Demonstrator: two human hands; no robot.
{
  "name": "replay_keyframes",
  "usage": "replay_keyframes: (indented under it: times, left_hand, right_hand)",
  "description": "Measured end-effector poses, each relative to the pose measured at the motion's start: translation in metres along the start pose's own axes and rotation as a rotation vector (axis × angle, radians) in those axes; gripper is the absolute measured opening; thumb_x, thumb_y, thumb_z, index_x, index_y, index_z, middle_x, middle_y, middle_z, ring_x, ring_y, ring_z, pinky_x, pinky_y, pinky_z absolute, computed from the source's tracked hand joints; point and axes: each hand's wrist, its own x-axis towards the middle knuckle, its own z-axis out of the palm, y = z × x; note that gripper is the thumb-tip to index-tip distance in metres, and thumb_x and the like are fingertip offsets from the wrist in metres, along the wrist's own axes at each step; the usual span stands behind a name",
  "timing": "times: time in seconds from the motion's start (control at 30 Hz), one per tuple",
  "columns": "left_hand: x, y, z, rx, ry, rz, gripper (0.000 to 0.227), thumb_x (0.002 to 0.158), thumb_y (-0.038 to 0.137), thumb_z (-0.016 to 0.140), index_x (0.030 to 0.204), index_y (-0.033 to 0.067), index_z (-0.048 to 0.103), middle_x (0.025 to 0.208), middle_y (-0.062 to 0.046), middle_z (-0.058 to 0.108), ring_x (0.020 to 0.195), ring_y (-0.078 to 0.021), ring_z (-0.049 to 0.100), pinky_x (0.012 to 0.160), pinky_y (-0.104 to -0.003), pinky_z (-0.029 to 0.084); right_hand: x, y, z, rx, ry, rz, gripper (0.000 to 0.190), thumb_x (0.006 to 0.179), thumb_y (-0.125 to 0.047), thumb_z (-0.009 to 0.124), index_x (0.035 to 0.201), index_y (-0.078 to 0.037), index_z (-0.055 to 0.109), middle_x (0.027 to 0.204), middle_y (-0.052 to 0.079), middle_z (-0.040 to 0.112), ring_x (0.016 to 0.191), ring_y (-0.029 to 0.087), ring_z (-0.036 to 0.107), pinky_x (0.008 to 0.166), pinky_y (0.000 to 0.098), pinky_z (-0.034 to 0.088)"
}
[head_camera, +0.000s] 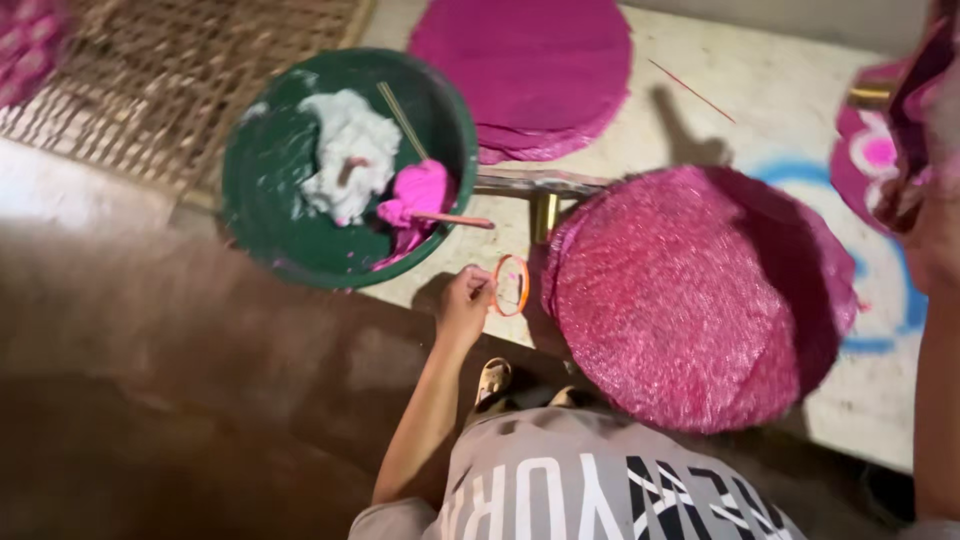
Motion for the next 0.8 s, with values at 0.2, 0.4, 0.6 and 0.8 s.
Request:
replay_keyframes:
  times: [0.2, 0.4, 0.6, 0.8]
  left_hand:
    - [0.012, 0.073, 0.056, 0.138, -0.201, 0.340, 0.012, 0.091, 0.014, 0.073, 0.095, 0.0027, 0.070, 0.091, -0.011, 0.072, 0.078, -0.0230, 0.073, 0.069, -0.036, 0.057]
    - [0.029, 0.112, 0.065, 0.108, -0.376, 0.345, 0.037, 0.093, 0.028, 0.073, 0.121, 0.0051, 0.067, 0.110, -0.011, 0.070, 0.091, -0.0203, 0.072, 0.083, -0.036, 0.058]
    - [0.054, 0.158, 0.080, -1.496, -0.869, -0.307, 0.087, 0.077, 0.074, 0.052, 0.135, 0.0093, 0.055, 0.125, -0.006, 0.069, 0.126, -0.0255, 0.055, 0.114, -0.044, 0.036]
    - [0.058, 0.141, 0.101, -1.855, -0.640, -0.300, 0.047, 0.105, 0.060, 0.052, 0.090, 0.0158, 0.046, 0.084, 0.002, 0.045, 0.085, -0.0159, 0.047, 0.097, -0.037, 0.042]
  right_hand:
    - [-0.153, -0.065, 0.060, 0.172, -0.045, 0.116, 0.056, 0.111, -0.060, 0.045, 0.132, -0.008, 0.053, 0.111, 0.011, 0.063, 0.103, 0.027, 0.065, 0.094, 0.0487, 0.053]
    - [-0.217, -0.078, 0.097, 0.203, -0.204, 0.201, 0.061, 0.104, -0.062, 0.042, 0.126, -0.007, 0.057, 0.100, 0.009, 0.064, 0.092, 0.023, 0.064, 0.084, 0.0427, 0.054]
    - [-0.219, -0.090, 0.161, 0.015, -0.735, 0.628, 0.065, 0.100, -0.062, 0.037, 0.114, -0.005, 0.064, 0.089, 0.005, 0.065, 0.083, 0.018, 0.063, 0.074, 0.0365, 0.054]
    - [-0.173, -0.132, 0.204, -0.547, -0.639, 0.903, 0.081, 0.095, -0.070, 0.031, 0.099, 0.001, 0.071, 0.079, 0.008, 0.062, 0.073, 0.022, 0.057, 0.069, 0.0377, 0.051]
